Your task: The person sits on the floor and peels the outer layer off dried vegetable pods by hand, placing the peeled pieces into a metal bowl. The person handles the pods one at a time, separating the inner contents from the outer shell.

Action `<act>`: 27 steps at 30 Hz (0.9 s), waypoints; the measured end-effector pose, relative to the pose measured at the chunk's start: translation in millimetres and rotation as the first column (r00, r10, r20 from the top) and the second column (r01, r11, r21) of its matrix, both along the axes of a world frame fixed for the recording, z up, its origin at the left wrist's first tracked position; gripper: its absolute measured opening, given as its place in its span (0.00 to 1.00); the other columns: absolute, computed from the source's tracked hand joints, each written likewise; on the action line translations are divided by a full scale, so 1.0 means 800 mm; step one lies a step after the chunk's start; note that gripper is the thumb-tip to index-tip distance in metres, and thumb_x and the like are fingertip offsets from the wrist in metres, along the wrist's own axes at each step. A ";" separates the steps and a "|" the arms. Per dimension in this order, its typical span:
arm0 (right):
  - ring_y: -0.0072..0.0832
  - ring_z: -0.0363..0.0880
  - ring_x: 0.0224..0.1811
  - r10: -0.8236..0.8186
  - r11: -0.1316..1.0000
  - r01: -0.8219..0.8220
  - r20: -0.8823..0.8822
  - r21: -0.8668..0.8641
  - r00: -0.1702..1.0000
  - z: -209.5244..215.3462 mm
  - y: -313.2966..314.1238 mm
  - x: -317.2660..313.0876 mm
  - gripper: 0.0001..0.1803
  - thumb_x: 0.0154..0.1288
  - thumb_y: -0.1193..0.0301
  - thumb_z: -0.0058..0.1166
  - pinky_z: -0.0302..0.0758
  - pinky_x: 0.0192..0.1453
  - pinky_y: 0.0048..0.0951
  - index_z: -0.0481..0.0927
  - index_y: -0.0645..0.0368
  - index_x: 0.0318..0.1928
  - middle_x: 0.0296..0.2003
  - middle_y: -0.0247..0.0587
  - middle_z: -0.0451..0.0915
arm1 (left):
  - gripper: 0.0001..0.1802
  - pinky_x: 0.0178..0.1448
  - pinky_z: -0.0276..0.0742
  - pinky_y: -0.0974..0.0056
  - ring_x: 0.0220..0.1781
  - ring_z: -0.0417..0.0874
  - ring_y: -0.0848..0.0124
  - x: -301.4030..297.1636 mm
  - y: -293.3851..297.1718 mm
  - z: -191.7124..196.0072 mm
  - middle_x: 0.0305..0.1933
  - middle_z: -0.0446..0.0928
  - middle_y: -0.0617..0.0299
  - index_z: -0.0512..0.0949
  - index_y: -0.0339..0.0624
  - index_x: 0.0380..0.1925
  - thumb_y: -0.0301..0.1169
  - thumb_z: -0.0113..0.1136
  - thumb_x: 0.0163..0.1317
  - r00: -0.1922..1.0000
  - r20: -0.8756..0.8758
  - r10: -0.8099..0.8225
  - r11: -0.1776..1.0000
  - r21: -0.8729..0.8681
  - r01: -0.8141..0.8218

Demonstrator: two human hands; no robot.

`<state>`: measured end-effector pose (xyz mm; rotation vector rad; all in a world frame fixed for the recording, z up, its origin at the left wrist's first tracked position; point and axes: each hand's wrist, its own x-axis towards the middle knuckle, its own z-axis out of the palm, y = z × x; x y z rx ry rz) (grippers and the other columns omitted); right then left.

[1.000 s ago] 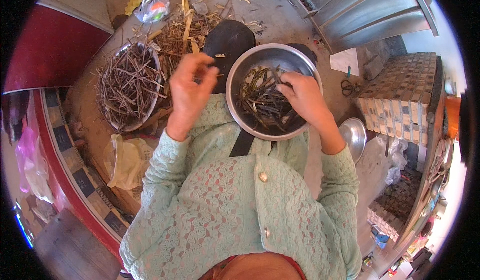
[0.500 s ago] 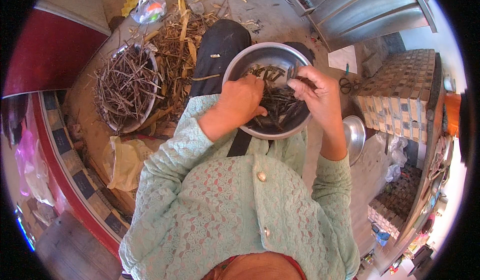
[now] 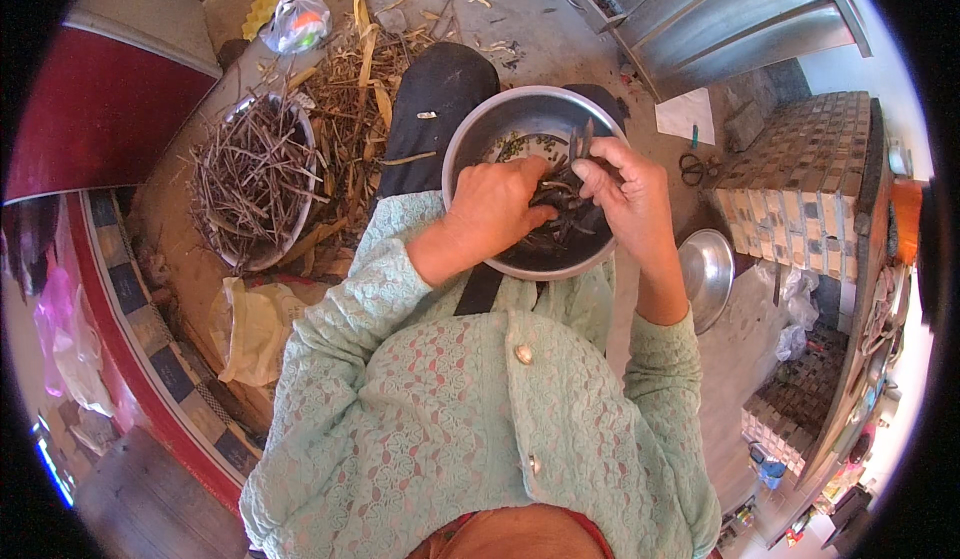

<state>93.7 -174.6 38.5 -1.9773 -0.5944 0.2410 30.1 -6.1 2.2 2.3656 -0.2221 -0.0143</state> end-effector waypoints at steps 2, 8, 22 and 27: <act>0.19 0.73 0.22 0.001 1.000 -0.001 0.019 0.005 1.000 0.004 0.003 -0.001 0.05 0.60 0.78 0.56 0.71 0.27 0.25 0.75 0.64 0.35 0.22 0.40 0.74 | 0.29 0.38 0.76 0.56 0.36 0.82 0.55 0.004 0.009 -0.001 0.38 0.80 0.49 0.73 0.38 0.48 0.33 0.70 0.45 0.996 0.054 -0.075 0.985 -0.152 0.083; 0.19 0.73 0.21 0.011 0.999 -0.010 -0.008 0.042 1.000 0.011 0.006 -0.003 0.04 0.61 0.77 0.55 0.70 0.25 0.24 0.74 0.63 0.34 0.21 0.37 0.74 | 0.20 0.36 0.75 0.66 0.31 0.78 0.70 0.004 0.063 0.012 0.38 0.80 0.56 0.77 0.37 0.46 0.27 0.66 0.51 0.997 -0.041 -0.066 0.920 -0.389 0.045; 0.34 0.73 0.23 0.120 0.992 -0.116 0.108 -0.039 0.987 -0.012 0.022 -0.029 0.06 0.60 0.75 0.58 0.70 0.29 0.28 0.74 0.62 0.34 0.24 0.44 0.74 | 0.08 0.40 0.73 0.74 0.36 0.76 0.80 -0.002 0.032 0.007 0.34 0.79 0.64 0.81 0.35 0.36 0.24 0.64 0.56 0.996 -0.007 0.090 0.655 -0.753 -0.065; 0.25 0.75 0.21 0.047 0.999 -0.048 -0.063 -0.006 0.997 -0.018 0.021 -0.034 0.06 0.59 0.77 0.58 0.71 0.26 0.25 0.73 0.62 0.34 0.23 0.42 0.75 | 0.06 0.37 0.72 0.74 0.32 0.74 0.81 -0.006 0.029 -0.005 0.32 0.77 0.65 0.80 0.35 0.37 0.24 0.61 0.59 0.996 -0.049 0.071 0.616 -0.783 -0.083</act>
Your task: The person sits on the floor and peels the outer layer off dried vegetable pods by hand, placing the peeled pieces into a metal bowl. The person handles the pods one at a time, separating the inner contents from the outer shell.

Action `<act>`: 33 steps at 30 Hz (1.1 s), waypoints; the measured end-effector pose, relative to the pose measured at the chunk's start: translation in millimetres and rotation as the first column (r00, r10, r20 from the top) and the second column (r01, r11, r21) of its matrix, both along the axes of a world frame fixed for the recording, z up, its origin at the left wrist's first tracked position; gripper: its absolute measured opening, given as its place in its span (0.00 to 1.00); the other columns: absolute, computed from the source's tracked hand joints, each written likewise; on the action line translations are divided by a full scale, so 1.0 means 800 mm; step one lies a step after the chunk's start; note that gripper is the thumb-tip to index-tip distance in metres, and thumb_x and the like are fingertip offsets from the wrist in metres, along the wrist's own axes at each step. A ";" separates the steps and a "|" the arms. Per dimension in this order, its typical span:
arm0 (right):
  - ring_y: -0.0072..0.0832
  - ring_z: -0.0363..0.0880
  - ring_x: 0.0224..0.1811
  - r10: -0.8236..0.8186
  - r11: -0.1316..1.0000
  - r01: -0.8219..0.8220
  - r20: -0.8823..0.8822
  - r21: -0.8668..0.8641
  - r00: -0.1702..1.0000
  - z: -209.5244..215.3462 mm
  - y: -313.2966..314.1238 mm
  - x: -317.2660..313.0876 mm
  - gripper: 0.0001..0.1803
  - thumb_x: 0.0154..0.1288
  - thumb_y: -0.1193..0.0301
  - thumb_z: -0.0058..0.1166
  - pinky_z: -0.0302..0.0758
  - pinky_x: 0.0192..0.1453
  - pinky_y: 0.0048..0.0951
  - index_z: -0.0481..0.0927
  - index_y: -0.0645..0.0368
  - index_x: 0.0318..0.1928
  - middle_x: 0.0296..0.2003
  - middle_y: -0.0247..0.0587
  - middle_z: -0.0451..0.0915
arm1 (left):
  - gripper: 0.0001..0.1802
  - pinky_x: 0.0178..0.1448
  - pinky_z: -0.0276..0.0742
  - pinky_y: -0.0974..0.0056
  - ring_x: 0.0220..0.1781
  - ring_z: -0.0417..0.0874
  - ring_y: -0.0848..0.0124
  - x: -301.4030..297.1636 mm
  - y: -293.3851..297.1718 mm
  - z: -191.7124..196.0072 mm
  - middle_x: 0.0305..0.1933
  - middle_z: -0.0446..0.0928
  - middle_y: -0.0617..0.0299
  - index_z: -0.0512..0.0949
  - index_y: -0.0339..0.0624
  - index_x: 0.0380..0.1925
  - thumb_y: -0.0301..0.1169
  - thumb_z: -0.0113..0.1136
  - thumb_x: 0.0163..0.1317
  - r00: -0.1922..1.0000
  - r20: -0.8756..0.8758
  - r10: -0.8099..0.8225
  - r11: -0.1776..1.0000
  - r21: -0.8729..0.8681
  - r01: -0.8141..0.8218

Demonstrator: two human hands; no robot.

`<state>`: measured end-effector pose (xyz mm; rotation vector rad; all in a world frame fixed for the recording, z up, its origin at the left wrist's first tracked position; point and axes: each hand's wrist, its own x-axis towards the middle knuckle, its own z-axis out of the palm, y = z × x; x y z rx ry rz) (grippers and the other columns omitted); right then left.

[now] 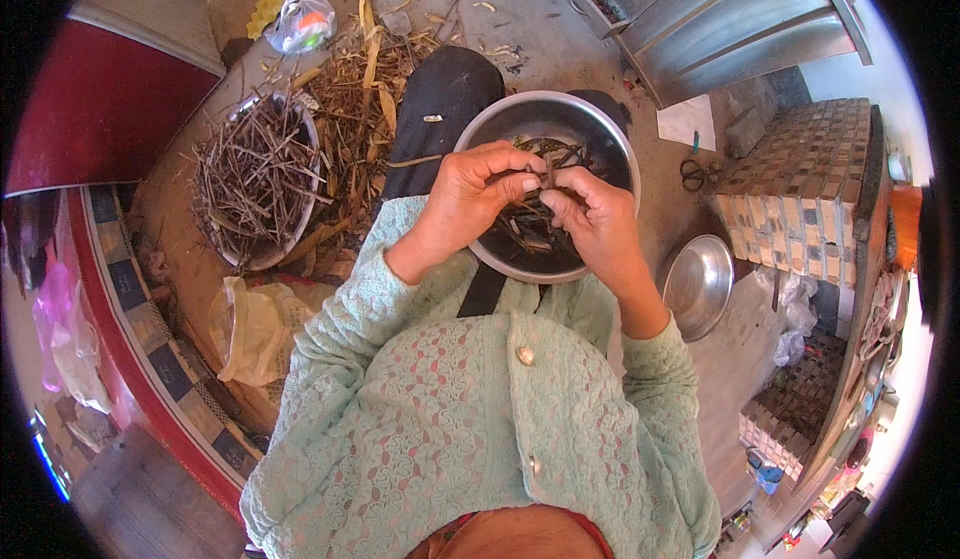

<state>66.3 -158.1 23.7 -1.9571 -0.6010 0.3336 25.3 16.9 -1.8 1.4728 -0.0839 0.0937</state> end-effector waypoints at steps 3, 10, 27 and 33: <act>0.21 0.74 0.19 -0.050 0.997 0.051 -0.021 0.053 0.999 -0.002 0.001 -0.003 0.06 0.58 0.78 0.58 0.70 0.24 0.24 0.73 0.61 0.34 0.21 0.41 0.75 | 0.06 0.34 0.72 0.74 0.30 0.74 0.81 -0.001 -0.002 -0.006 0.31 0.77 0.65 0.80 0.34 0.36 0.25 0.61 0.59 0.998 -0.060 -0.001 0.999 -0.047 -0.002; 0.21 0.72 0.21 -0.012 1.000 0.012 0.048 0.009 0.999 -0.010 -0.007 0.000 0.08 0.57 0.75 0.61 0.70 0.27 0.23 0.73 0.60 0.34 0.22 0.39 0.75 | 0.04 0.31 0.71 0.75 0.27 0.72 0.83 -0.003 -0.006 -0.014 0.26 0.76 0.68 0.78 0.35 0.29 0.25 0.61 0.60 0.999 -0.047 -0.024 0.996 -0.084 0.020; 0.10 0.67 0.22 -0.006 0.997 0.013 -0.090 0.080 0.996 -0.004 -0.006 -0.004 0.09 0.60 0.75 0.60 0.66 0.25 0.15 0.72 0.61 0.30 0.22 0.27 0.74 | 0.05 0.37 0.71 0.71 0.32 0.74 0.78 -0.001 -0.008 -0.011 0.29 0.77 0.64 0.78 0.34 0.29 0.23 0.65 0.55 1.000 0.009 -0.005 1.000 -0.031 0.006; 0.16 0.71 0.21 -0.009 1.000 0.010 -0.011 0.024 1.000 -0.006 -0.007 -0.004 0.12 0.54 0.75 0.64 0.70 0.27 0.21 0.71 0.61 0.27 0.20 0.36 0.75 | 0.04 0.37 0.71 0.70 0.32 0.74 0.75 -0.002 -0.009 -0.008 0.29 0.75 0.62 0.77 0.33 0.29 0.21 0.62 0.55 0.997 0.082 0.004 0.999 0.042 -0.007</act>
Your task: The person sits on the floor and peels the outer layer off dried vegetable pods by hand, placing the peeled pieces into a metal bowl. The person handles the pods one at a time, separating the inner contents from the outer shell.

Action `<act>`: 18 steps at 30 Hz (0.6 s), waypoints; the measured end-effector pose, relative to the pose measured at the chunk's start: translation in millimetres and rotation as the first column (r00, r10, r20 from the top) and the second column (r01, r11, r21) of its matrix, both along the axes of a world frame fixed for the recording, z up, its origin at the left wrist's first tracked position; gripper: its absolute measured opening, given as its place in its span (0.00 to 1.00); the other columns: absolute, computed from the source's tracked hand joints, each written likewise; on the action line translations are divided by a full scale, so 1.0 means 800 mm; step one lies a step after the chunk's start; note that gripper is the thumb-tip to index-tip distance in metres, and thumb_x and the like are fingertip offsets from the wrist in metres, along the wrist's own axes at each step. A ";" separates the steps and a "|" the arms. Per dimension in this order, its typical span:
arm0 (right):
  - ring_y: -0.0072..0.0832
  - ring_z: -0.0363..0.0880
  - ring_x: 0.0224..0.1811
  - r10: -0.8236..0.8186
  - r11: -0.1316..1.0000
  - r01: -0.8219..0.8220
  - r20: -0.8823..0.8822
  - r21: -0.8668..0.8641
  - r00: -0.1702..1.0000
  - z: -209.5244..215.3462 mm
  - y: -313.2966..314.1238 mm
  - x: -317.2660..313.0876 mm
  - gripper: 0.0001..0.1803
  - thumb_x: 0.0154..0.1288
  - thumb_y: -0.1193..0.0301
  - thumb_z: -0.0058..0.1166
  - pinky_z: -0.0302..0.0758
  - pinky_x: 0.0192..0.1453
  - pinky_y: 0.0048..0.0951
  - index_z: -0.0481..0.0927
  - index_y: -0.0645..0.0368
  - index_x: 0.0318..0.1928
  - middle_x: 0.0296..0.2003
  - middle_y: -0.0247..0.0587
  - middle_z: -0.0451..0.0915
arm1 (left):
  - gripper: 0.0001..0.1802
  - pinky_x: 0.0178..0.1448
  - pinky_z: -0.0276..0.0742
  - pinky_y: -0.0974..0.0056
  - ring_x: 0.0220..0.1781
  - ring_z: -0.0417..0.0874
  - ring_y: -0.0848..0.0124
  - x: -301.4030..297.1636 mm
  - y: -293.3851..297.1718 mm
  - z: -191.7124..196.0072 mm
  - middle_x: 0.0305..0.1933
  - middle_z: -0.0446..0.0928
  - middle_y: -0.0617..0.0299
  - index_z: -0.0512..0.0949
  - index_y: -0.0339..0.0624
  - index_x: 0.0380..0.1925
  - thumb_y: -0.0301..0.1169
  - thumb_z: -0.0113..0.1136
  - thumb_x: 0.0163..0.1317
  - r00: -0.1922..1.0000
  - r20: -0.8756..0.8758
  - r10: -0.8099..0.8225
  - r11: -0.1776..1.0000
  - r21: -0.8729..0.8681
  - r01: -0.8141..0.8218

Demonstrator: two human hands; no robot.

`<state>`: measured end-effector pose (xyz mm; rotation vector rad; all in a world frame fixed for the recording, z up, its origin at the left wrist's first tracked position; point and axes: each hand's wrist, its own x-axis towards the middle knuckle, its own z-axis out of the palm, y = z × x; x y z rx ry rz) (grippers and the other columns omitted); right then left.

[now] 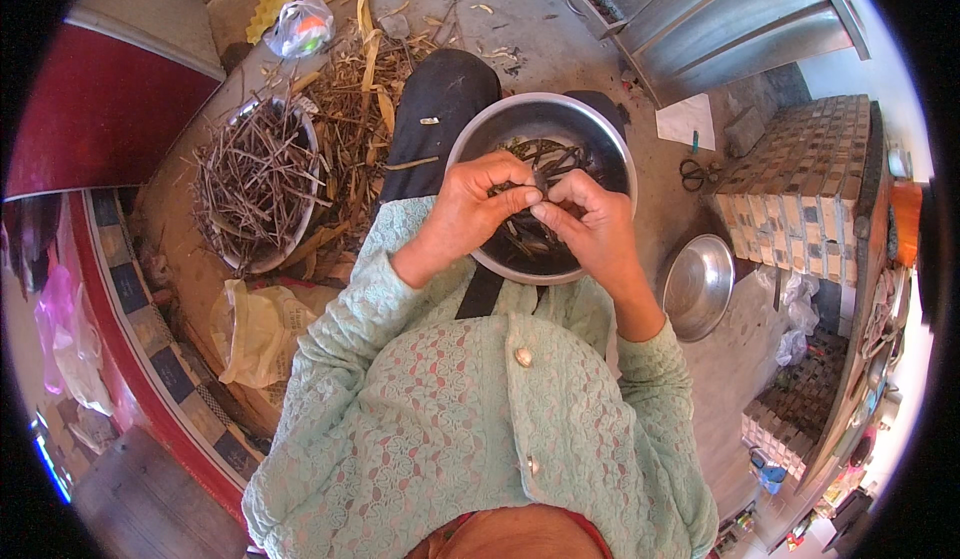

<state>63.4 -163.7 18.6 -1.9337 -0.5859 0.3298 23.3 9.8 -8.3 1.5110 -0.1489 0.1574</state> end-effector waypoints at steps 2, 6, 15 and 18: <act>0.17 0.71 0.20 -0.009 1.000 0.010 0.027 -0.025 1.000 0.002 0.002 0.000 0.12 0.53 0.75 0.65 0.70 0.26 0.22 0.71 0.61 0.27 0.20 0.37 0.74 | 0.03 0.37 0.70 0.70 0.32 0.73 0.76 -0.001 -0.002 0.001 0.28 0.74 0.62 0.76 0.33 0.28 0.20 0.61 0.55 1.000 0.000 0.025 0.999 0.033 -0.025; 0.20 0.71 0.20 -0.010 0.999 0.014 0.083 -0.049 0.997 0.003 0.005 -0.001 0.13 0.52 0.75 0.65 0.70 0.26 0.24 0.70 0.61 0.26 0.19 0.39 0.74 | 0.03 0.35 0.68 0.71 0.31 0.71 0.78 -0.005 -0.007 0.003 0.27 0.73 0.64 0.74 0.34 0.25 0.20 0.59 0.53 0.997 -0.031 0.070 0.993 0.102 -0.066; 0.38 0.70 0.20 -0.047 0.996 0.054 0.088 -0.078 0.995 -0.006 0.009 -0.006 0.15 0.51 0.77 0.63 0.69 0.26 0.29 0.66 0.61 0.26 0.20 0.45 0.72 | 0.05 0.32 0.68 0.66 0.27 0.72 0.70 -0.001 -0.014 -0.004 0.23 0.71 0.60 0.71 0.35 0.22 0.20 0.58 0.49 0.978 0.148 0.149 0.946 0.268 -0.185; 0.31 0.70 0.19 -0.049 0.996 0.059 0.139 -0.071 0.989 -0.012 0.009 -0.008 0.15 0.51 0.76 0.64 0.68 0.26 0.28 0.67 0.61 0.27 0.20 0.44 0.72 | 0.05 0.32 0.68 0.66 0.27 0.72 0.70 -0.001 -0.015 -0.006 0.23 0.71 0.60 0.72 0.34 0.22 0.20 0.59 0.49 0.971 0.180 0.154 0.926 0.317 -0.206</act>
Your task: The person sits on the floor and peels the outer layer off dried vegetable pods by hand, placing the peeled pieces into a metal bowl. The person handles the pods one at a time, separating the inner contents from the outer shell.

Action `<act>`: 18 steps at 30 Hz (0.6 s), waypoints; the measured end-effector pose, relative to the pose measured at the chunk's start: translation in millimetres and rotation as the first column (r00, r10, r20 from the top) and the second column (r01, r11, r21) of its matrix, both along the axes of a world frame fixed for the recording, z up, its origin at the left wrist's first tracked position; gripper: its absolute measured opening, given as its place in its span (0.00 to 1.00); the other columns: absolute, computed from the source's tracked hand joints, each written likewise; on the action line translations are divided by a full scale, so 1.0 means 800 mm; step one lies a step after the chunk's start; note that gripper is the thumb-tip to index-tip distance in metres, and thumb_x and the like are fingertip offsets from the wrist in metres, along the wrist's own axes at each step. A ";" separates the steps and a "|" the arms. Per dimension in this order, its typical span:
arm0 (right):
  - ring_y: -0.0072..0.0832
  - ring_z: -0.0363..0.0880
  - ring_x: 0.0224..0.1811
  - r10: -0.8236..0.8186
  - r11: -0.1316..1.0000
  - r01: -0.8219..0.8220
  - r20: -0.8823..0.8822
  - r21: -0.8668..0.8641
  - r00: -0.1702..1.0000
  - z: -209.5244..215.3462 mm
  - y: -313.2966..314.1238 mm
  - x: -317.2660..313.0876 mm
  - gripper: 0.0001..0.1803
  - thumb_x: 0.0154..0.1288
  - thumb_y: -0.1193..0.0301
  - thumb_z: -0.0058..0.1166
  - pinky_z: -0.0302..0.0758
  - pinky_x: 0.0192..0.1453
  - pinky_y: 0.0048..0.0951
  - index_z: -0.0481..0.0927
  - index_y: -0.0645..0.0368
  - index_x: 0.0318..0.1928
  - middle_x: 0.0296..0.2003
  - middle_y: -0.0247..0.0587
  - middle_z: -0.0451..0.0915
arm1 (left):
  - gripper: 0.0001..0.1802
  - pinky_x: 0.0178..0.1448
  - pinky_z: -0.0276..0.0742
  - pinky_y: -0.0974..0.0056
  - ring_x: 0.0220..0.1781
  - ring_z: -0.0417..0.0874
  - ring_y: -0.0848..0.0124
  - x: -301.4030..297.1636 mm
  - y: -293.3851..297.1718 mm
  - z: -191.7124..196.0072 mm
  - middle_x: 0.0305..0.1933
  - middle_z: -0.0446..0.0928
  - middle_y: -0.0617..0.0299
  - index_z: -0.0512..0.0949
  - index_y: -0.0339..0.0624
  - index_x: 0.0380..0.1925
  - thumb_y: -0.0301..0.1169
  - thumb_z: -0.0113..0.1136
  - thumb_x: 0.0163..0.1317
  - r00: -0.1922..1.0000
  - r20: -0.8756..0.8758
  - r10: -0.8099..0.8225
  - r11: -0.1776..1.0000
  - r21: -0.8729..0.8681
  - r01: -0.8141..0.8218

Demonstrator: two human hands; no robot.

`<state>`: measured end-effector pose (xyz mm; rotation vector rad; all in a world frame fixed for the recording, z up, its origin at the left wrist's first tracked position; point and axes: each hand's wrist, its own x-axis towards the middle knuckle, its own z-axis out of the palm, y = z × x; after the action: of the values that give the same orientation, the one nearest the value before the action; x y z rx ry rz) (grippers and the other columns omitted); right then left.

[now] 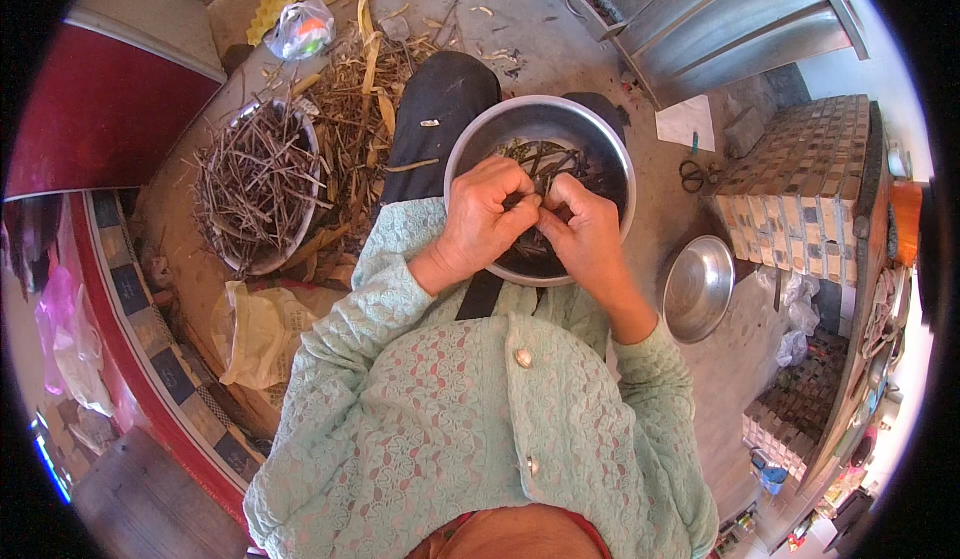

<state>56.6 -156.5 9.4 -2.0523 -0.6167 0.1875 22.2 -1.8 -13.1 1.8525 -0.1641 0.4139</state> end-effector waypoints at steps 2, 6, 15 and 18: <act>0.23 0.69 0.20 0.007 1.000 -0.004 -0.104 0.024 0.995 -0.004 -0.004 0.002 0.15 0.51 0.76 0.65 0.68 0.26 0.25 0.68 0.61 0.27 0.19 0.39 0.72 | 0.05 0.32 0.68 0.67 0.27 0.72 0.71 -0.001 0.001 0.000 0.24 0.72 0.61 0.72 0.34 0.22 0.20 0.59 0.50 1.000 -0.021 -0.018 0.999 -0.029 0.017; 0.12 0.67 0.23 0.057 0.981 0.008 -0.333 0.192 0.941 0.007 -0.008 0.011 0.13 0.51 0.78 0.65 0.67 0.27 0.18 0.70 0.60 0.26 0.20 0.29 0.72 | 0.04 0.32 0.68 0.69 0.28 0.72 0.75 -0.001 0.010 0.006 0.25 0.73 0.62 0.74 0.34 0.24 0.21 0.60 0.53 0.987 -0.114 -0.115 0.977 -0.195 0.091; 0.09 0.66 0.26 0.046 0.983 0.006 -0.278 0.184 0.960 0.005 -0.006 0.009 0.09 0.51 0.80 0.64 0.64 0.29 0.14 0.76 0.60 0.30 0.25 0.24 0.72 | 0.03 0.29 0.70 0.68 0.24 0.75 0.76 -0.002 0.011 0.014 0.22 0.74 0.59 0.76 0.33 0.24 0.20 0.61 0.48 0.987 -0.141 -0.083 0.987 -0.151 0.061; 0.13 0.68 0.23 0.022 0.984 0.029 -0.283 0.175 0.959 0.007 -0.003 0.008 0.09 0.48 0.81 0.64 0.67 0.27 0.19 0.74 0.63 0.25 0.22 0.30 0.73 | 0.04 0.31 0.70 0.69 0.26 0.74 0.76 -0.001 0.010 0.014 0.23 0.74 0.60 0.74 0.33 0.24 0.19 0.59 0.46 0.990 -0.109 -0.087 0.992 -0.106 0.076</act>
<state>63.2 -159.3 15.0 -1.8110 -0.4340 0.4040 21.1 6.5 -1.6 1.7580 -0.1383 0.2546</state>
